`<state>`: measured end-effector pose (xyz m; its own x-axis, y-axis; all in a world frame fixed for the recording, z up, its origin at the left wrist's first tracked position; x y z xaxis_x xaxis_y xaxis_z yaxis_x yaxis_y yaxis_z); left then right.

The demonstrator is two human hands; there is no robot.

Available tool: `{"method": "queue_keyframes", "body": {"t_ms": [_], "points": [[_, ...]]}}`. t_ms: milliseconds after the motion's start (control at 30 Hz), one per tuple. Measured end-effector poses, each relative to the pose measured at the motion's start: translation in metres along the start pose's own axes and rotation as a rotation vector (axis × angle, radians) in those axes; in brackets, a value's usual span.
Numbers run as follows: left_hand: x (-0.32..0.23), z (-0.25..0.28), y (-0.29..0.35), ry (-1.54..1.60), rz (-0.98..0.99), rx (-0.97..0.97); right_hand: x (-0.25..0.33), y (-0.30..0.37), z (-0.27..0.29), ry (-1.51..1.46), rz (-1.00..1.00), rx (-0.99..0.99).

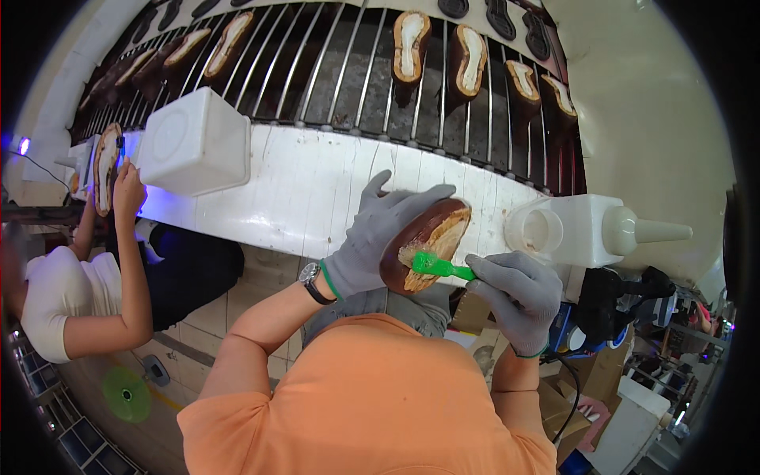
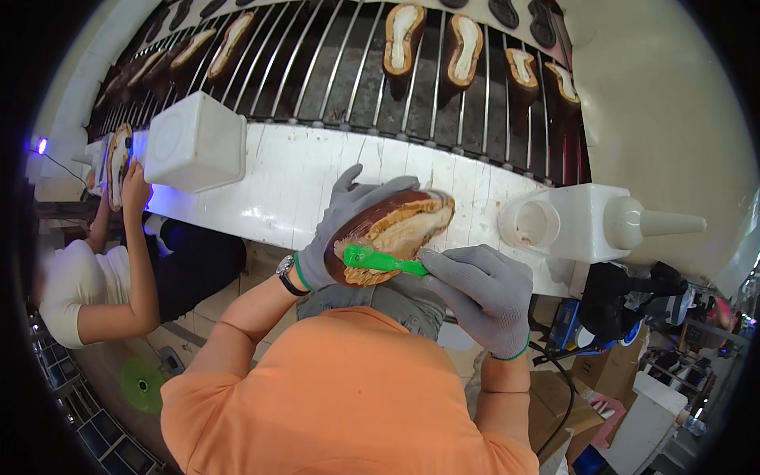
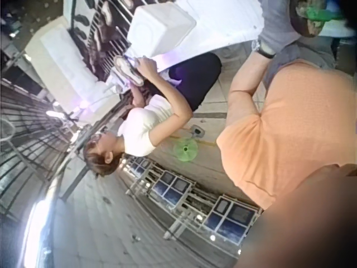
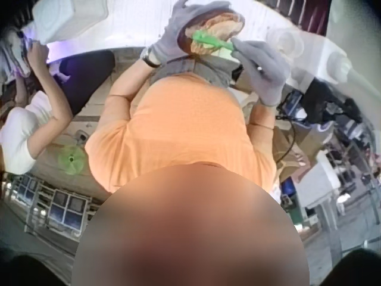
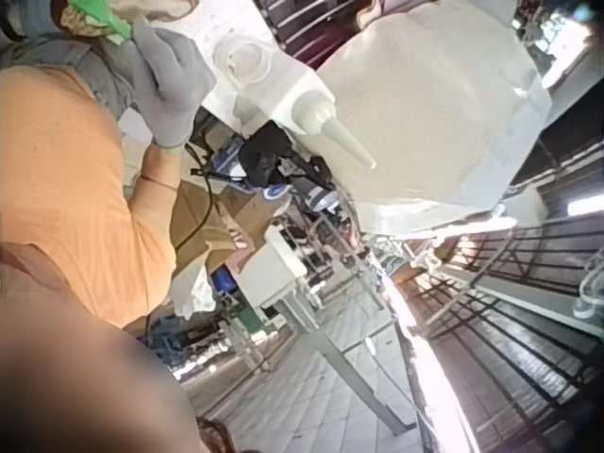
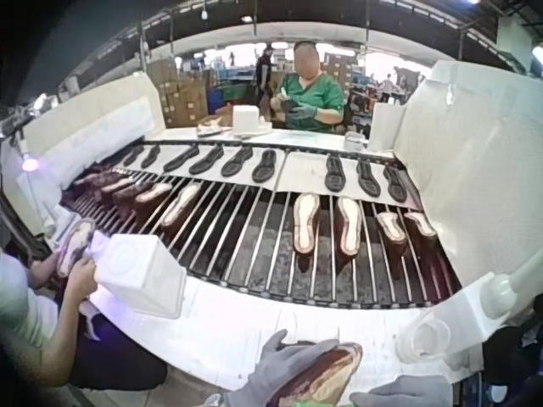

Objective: The recorder is applying glue to the edges of shoe uppers and soles using a small brush as they move along a conveyor belt system.

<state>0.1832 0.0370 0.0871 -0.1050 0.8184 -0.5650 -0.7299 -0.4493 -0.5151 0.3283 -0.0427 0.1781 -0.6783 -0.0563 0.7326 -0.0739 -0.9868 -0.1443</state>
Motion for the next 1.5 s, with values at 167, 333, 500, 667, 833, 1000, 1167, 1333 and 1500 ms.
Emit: {"method": "queue_keyframes", "body": {"t_ms": [167,333,500,667,833,1000,1167,1333,1500], "points": [[0.008,0.004,-0.012,0.199,-0.044,0.3,0.008,-0.02,0.01,0.071,0.114,-0.104],[0.04,-0.001,-0.04,0.68,0.039,0.343,0.008,-0.043,0.027,0.211,0.128,-0.171],[0.067,-0.025,-0.067,1.016,0.072,0.626,0.007,-0.074,0.045,0.338,0.15,-0.235],[0.085,-0.037,-0.082,1.061,-0.015,0.773,0.002,-0.081,0.045,0.424,0.129,-0.119],[0.098,-0.042,-0.083,1.078,0.005,0.745,-0.013,-0.094,0.058,0.184,0.017,-0.14],[0.095,-0.042,-0.088,1.161,0.082,0.754,-0.015,-0.109,0.056,0.212,-0.053,-0.203],[0.105,-0.023,-0.09,0.782,-0.052,0.64,-0.024,-0.084,0.038,0.359,0.048,0.151],[0.135,-0.044,-0.046,1.123,0.385,0.242,-0.111,-0.005,0.084,-0.026,-0.497,-0.294],[0.149,-0.065,-0.014,1.032,0.392,-0.171,-0.183,0.066,0.064,0.483,-0.893,-0.453]]}}
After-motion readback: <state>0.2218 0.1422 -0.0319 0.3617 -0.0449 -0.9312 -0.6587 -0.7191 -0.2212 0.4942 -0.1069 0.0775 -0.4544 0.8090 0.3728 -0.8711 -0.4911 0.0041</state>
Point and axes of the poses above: each hand's wrist, its own y-axis away from the middle knuckle, its own z-axis out of the back of the hand, x = y × z, the point moved 7 cm from there along -y, towards the middle knuckle, and after that the axes turned 15 degrees about -z, right-handed, at the moved point
